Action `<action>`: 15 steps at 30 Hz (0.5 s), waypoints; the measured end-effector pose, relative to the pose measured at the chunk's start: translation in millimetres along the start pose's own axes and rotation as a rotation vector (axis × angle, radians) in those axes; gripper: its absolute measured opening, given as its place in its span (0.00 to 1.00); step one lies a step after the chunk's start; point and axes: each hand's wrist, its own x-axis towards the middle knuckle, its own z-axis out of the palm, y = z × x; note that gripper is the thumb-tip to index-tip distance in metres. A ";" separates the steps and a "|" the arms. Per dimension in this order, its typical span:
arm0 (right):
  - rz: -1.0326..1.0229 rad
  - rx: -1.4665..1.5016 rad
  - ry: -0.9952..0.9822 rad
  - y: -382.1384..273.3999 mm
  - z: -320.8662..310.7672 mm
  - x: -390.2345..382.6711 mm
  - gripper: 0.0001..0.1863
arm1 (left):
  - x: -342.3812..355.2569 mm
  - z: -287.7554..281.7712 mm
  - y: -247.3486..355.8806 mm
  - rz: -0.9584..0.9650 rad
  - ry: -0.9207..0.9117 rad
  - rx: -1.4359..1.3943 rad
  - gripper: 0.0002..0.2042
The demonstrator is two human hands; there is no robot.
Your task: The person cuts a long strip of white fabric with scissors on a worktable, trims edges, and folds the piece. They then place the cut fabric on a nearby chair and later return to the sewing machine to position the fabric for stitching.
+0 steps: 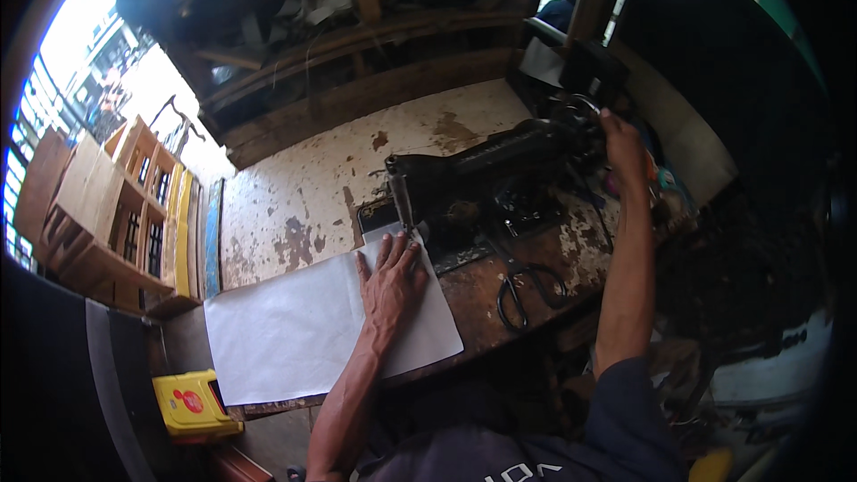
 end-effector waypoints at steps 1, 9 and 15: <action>0.022 0.063 0.042 5.3 -1.8 -8.4 0.28 | 0.7 0.1 -1.3 0.022 0.022 0.013 0.25; -0.096 0.051 0.303 -2.7 -29.5 -139.2 0.21 | 3.0 10.9 -5.4 0.045 0.042 0.139 0.23; 0.054 0.333 -0.065 5.0 -7.6 -307.7 0.12 | -60.4 -27.7 25.5 0.309 -0.054 -0.109 0.22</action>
